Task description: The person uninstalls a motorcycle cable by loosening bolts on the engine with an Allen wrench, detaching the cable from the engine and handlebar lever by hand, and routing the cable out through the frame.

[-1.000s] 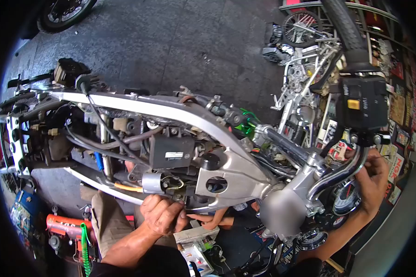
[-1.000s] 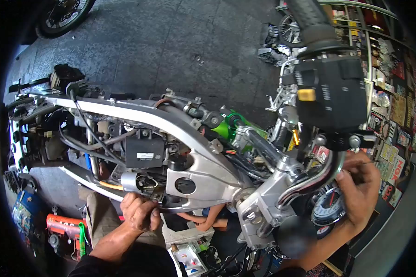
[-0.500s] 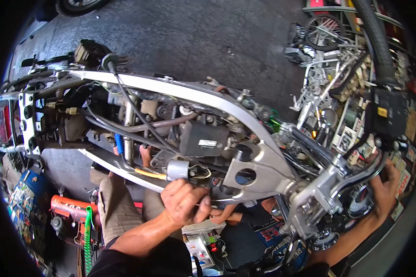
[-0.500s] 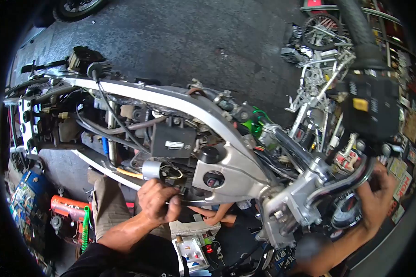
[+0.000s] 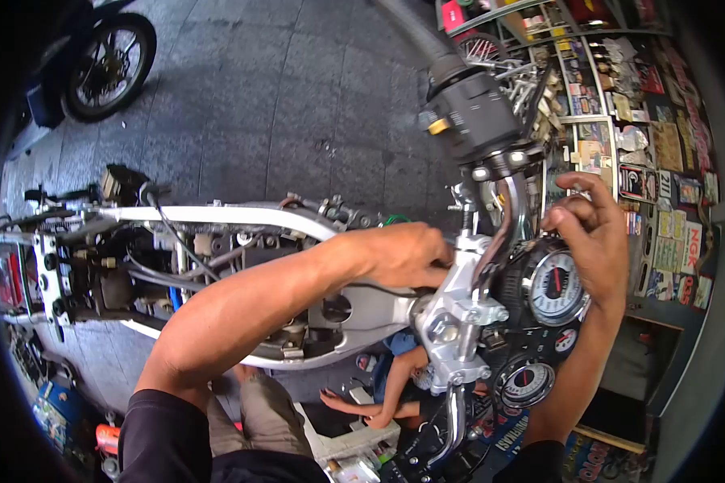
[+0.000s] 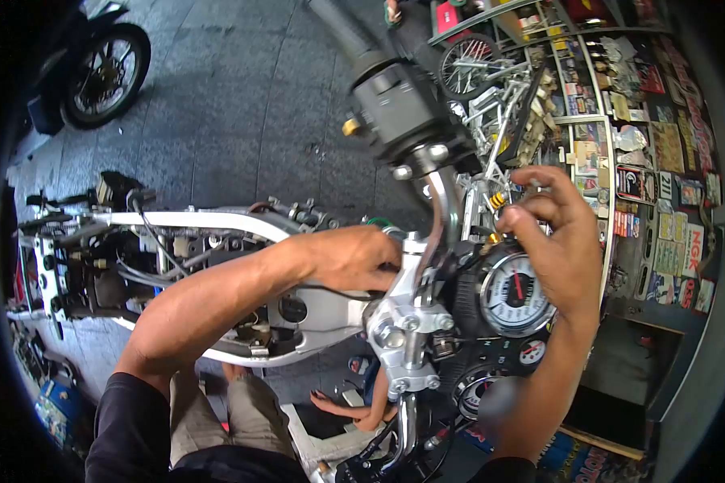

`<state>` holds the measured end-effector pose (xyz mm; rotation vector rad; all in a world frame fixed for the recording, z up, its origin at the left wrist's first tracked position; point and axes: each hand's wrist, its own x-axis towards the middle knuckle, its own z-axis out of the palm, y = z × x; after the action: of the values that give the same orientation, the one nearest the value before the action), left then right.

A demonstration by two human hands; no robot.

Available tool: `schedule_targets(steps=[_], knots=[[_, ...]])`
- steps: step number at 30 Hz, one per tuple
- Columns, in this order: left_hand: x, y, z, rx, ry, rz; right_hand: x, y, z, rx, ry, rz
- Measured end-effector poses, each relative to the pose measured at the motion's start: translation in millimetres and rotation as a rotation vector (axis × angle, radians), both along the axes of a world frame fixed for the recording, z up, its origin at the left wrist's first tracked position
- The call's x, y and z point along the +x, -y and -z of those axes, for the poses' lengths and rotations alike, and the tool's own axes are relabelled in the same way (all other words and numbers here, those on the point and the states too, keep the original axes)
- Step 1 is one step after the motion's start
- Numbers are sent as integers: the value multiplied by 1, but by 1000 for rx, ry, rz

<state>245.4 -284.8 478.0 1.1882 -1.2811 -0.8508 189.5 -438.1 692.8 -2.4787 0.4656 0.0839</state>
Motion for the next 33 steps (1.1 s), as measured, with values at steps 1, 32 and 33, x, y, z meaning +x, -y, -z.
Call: schedule_targets(steps=[1, 32, 33], knots=[[-5, 0, 5, -58, -5, -17, -1, 1, 1, 25, -4, 0], [25, -12, 0, 277, 443, 149, 0, 16, -2, -81, -33, -226], [29, -11, 2, 340, 462, 186, 0, 14, -5, -78, -25, -227]])
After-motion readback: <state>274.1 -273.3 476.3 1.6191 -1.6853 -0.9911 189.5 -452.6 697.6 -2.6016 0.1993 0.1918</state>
